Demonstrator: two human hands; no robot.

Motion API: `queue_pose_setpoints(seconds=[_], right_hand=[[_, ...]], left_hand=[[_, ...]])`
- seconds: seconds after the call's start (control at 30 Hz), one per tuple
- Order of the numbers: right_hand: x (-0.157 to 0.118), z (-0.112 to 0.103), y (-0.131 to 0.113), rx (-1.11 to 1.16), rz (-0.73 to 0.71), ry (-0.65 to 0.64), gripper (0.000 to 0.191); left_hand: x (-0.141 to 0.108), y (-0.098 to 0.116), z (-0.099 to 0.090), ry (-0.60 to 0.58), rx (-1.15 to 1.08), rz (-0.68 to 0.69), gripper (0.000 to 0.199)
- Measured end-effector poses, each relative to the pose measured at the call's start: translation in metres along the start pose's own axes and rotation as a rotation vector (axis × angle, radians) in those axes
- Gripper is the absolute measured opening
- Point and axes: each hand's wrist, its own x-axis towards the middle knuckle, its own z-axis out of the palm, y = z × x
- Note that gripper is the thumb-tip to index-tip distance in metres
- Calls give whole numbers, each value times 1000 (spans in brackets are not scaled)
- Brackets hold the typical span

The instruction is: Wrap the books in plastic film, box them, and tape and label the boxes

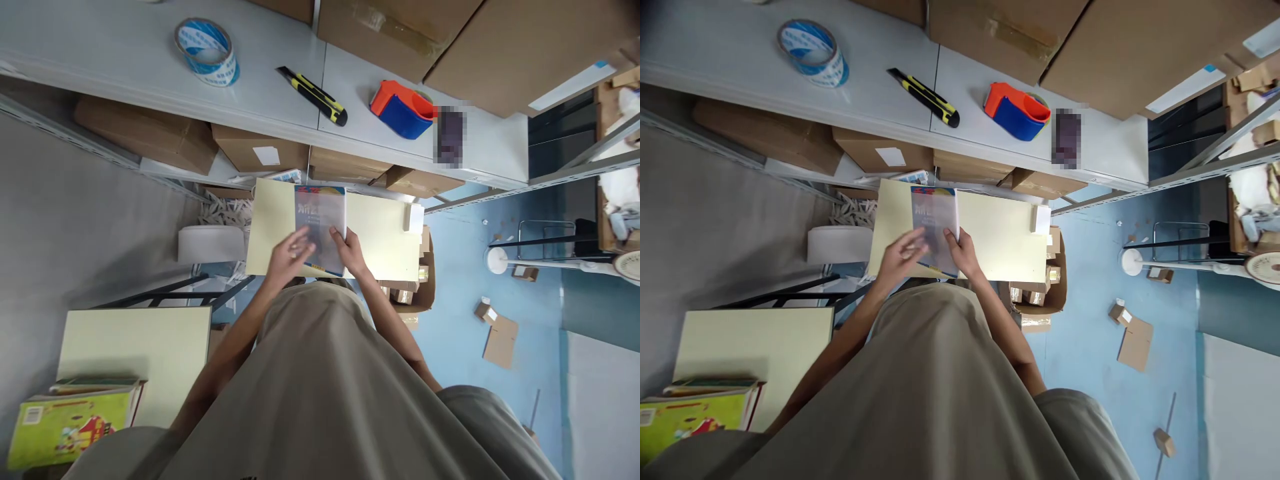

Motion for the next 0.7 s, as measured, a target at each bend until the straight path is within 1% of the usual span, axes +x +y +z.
queue_pose_setpoints(seconds=[0.03, 0.07, 0.1, 0.13, 0.17, 0.23, 0.3, 0.37, 0.43, 0.47, 0.5, 0.57, 0.63, 0.7], right_hand=[[0, -1, -1, 53, 35, -38, 52], [0, -2, -3, 109, 74, -80, 52], [-1, -1, -4, 166, 118, -125, 53], [-2, 0, -5, 224, 162, -172, 53], [-3, 1, -5, 277, 205, -217, 53], [-3, 3, -4, 359, 277, -282, 54], [0, 5, 0, 404, 330, -302, 54], [6, 7, 7, 426, 366, -288, 55], [14, 12, 15, 430, 387, -277, 55], [18, 16, 21, 421, 392, -272, 55], [23, 21, 26, 407, 392, -264, 55], [37, 35, 40, 369, 381, -242, 56], [56, 54, 55, 334, 373, -220, 57], [81, 75, 70, 315, 383, -209, 55]], left_hand=[[9, -9, -14, 140, -11, -8, 72], [18, -19, -28, 248, -27, -27, 79], [26, -28, -41, 288, -79, -77, 82], [33, -37, -52, 266, -165, -146, 79], [38, -45, -62, 207, -267, -216, 74], [42, -57, -74, 67, -475, -336, 64], [40, -63, -79, -28, -605, -399, 60], [37, -66, -80, -82, -643, -425, 54], [38, -68, -81, -94, -606, -424, 50], [40, -71, -82, -73, -559, -416, 49], [43, -74, -85, -34, -491, -407, 49], [54, -86, -92, 79, -305, -379, 49], [71, -101, -102, 194, -103, -334, 46], [93, -117, -113, 260, 68, -274, 41]])
